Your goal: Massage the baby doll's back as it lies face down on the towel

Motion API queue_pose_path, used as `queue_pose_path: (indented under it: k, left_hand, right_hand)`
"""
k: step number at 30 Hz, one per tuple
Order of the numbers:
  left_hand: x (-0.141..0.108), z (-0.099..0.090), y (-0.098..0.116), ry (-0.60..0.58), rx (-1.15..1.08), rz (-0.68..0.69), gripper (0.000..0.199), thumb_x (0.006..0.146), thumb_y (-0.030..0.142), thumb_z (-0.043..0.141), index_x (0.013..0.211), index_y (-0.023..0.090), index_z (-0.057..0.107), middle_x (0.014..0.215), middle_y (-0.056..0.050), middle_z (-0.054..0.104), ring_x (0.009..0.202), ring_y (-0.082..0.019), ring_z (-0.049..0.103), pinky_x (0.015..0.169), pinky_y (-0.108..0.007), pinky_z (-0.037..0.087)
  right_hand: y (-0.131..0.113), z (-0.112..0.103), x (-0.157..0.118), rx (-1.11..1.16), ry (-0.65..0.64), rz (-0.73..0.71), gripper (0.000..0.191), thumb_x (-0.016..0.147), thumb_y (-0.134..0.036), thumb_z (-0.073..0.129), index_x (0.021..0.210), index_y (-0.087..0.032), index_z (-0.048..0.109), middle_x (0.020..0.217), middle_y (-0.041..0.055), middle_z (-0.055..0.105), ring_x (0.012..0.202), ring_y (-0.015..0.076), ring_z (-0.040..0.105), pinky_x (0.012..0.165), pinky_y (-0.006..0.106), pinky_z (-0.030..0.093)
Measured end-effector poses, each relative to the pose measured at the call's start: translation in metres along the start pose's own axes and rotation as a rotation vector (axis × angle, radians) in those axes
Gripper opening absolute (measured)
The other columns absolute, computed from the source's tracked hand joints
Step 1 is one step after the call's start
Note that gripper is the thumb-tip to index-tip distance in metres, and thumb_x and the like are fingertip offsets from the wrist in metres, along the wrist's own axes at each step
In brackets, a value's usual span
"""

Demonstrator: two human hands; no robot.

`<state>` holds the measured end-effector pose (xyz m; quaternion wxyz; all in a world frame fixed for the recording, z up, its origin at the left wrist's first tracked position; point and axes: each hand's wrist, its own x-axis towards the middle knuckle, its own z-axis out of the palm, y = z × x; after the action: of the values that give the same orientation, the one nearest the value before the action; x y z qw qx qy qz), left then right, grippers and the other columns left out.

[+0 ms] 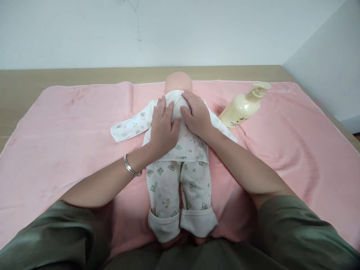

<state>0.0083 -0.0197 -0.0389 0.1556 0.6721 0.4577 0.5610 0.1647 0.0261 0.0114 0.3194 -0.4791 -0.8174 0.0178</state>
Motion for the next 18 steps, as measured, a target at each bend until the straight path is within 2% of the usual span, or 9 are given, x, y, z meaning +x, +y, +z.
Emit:
queue_pose_path:
  k: [2,4,7,10,12,14,16,18]
  left_hand:
    - [-0.003,-0.001,0.007,-0.032,0.053,0.027,0.047,0.103,0.039,0.056,0.148,0.022,0.058,0.177,-0.013,0.029,0.169,-0.036,0.015,0.138,-0.063,0.005]
    - [0.000,-0.004,0.009,-0.069,0.113,-0.032,0.051,0.102,0.034,0.053,0.151,0.020,0.054,0.177,-0.015,0.028,0.168,-0.037,0.016,0.137,-0.064,0.008]
    - [0.012,-0.011,0.003,-0.114,0.154,-0.108,0.054,0.100,0.030,0.051,0.152,0.017,0.051,0.169,-0.018,0.042,0.163,-0.036,0.031,0.137,-0.058,0.020]
    - [0.027,-0.017,-0.008,-0.102,0.134,-0.032,0.044,0.098,0.030,0.048,0.140,0.019,0.057,0.149,-0.015,0.060,0.146,-0.032,0.051,0.130,-0.052,0.037]
    - [0.033,-0.019,-0.011,-0.086,0.146,-0.013,0.040,0.096,0.029,0.048,0.134,0.018,0.057,0.140,-0.016,0.064,0.136,-0.032,0.058,0.123,-0.051,0.045]
    - [0.033,-0.018,-0.009,-0.095,0.195,-0.017,0.042,0.095,0.029,0.048,0.134,0.015,0.057,0.139,-0.018,0.064,0.133,-0.034,0.059,0.121,-0.052,0.046]
    - [0.027,-0.016,-0.001,-0.111,0.263,-0.007,0.046,0.097,0.031,0.046,0.138,0.012,0.057,0.145,-0.022,0.061,0.141,-0.037,0.055,0.126,-0.055,0.040]
    - [0.018,-0.013,0.009,-0.123,0.316,0.001,0.050,0.101,0.031,0.040,0.144,0.009,0.055,0.156,-0.024,0.054,0.154,-0.039,0.044,0.132,-0.059,0.029]
  right_hand:
    - [-0.009,-0.004,-0.001,-0.072,-0.042,0.048,0.057,0.102,-0.027,0.042,0.153,-0.004,0.055,0.161,0.0173,0.055,0.152,0.0306,0.051,0.132,0.047,0.038]
    - [-0.025,-0.010,-0.008,-0.172,-0.106,0.047,0.057,0.106,-0.024,0.038,0.156,0.001,0.051,0.164,0.0214,0.051,0.153,0.0338,0.049,0.132,0.050,0.038]
    - [-0.053,-0.019,-0.026,-0.329,-0.169,0.016,0.058,0.109,-0.021,0.038,0.159,0.007,0.043,0.165,0.0297,0.046,0.156,0.0411,0.044,0.129,0.056,0.039]
    - [-0.072,-0.025,-0.043,-0.433,-0.227,-0.043,0.059,0.108,-0.019,0.045,0.159,0.009,0.042,0.164,0.0351,0.042,0.157,0.0473,0.041,0.127,0.061,0.041]
    - [-0.074,-0.028,-0.043,-0.428,-0.270,-0.052,0.058,0.109,-0.020,0.045,0.159,0.008,0.043,0.163,0.0355,0.043,0.157,0.0465,0.041,0.128,0.059,0.040]
    - [-0.068,-0.029,-0.035,-0.368,-0.292,-0.005,0.057,0.110,-0.022,0.041,0.160,0.007,0.043,0.165,0.0334,0.043,0.158,0.0431,0.041,0.131,0.056,0.038]
    - [-0.056,-0.027,-0.021,-0.292,-0.292,0.071,0.061,0.110,-0.024,0.041,0.162,0.007,0.038,0.169,0.0300,0.039,0.162,0.0405,0.035,0.135,0.054,0.032]
    - [-0.045,-0.024,-0.010,-0.234,-0.286,0.113,0.067,0.108,-0.026,0.045,0.165,0.007,0.032,0.173,0.0266,0.033,0.165,0.0392,0.027,0.138,0.052,0.025]
